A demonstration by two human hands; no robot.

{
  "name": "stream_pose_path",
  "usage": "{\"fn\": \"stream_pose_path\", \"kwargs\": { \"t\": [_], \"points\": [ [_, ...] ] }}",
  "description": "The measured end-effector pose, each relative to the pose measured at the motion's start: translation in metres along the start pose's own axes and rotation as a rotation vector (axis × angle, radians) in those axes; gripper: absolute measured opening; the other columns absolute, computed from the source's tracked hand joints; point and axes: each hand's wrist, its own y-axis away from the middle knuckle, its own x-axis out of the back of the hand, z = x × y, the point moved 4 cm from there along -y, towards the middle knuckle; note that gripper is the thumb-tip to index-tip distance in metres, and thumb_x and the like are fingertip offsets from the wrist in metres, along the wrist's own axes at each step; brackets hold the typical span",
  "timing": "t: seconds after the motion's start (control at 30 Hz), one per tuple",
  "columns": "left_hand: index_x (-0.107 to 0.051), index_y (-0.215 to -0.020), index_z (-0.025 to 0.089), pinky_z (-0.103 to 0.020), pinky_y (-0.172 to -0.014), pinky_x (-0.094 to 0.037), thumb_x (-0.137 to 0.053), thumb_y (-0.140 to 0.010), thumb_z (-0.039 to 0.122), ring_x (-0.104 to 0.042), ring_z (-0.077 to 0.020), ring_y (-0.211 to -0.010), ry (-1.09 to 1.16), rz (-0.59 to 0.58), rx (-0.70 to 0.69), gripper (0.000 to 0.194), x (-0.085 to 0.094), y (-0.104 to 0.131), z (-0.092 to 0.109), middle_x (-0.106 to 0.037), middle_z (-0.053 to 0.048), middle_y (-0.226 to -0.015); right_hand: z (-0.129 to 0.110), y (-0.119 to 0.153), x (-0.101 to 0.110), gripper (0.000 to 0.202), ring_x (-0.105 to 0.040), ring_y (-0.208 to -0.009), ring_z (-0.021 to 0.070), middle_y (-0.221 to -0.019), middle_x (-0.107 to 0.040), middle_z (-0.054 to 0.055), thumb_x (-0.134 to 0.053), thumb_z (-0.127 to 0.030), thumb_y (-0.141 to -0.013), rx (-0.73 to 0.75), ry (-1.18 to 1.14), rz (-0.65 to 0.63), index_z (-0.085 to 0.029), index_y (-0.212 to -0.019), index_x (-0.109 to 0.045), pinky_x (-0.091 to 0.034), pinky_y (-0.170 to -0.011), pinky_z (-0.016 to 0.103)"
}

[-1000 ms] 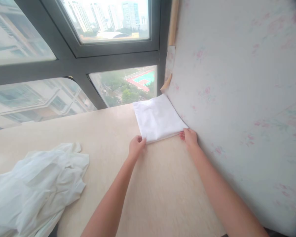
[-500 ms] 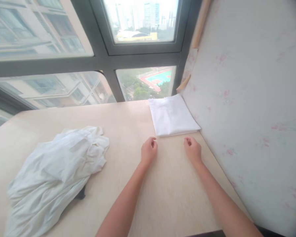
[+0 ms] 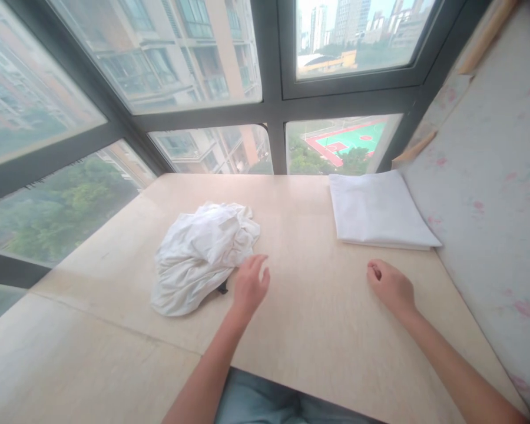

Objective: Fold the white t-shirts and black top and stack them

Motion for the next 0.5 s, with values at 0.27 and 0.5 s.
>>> {"fn": "stream_pose_path", "kwargs": {
  "t": [0.27,0.5],
  "points": [
    [-0.056,-0.130,0.020,-0.054,-0.103,-0.036,-0.066,-0.078,0.033,-0.044,-0.0421,-0.127,-0.313,0.186,0.319,0.055,0.109,-0.035,-0.068,-0.053,-0.020,-0.134,0.000,0.000,0.003,0.023,-0.055,-0.070,0.0161,-0.079,-0.066,0.003,-0.045,-0.030,-0.088,-0.005,0.076,-0.037,-0.021,-0.092,-0.065,-0.026,-0.058,0.026],
    [-0.067,-0.094,0.017,-0.036,-0.072,-0.048,-0.065,-0.074,0.020,-0.058,-0.0237,-0.078,0.371,0.392,0.458,0.021,0.145,-0.076,-0.104,-0.057,-0.003,-0.070,-0.001,-0.001,0.004,0.021,-0.054,-0.069,0.0146,-0.080,-0.067,0.002,-0.046,-0.030,-0.089,-0.028,0.081,-0.052,-0.021,-0.092,-0.065,-0.025,-0.058,0.025]
  ]
}}
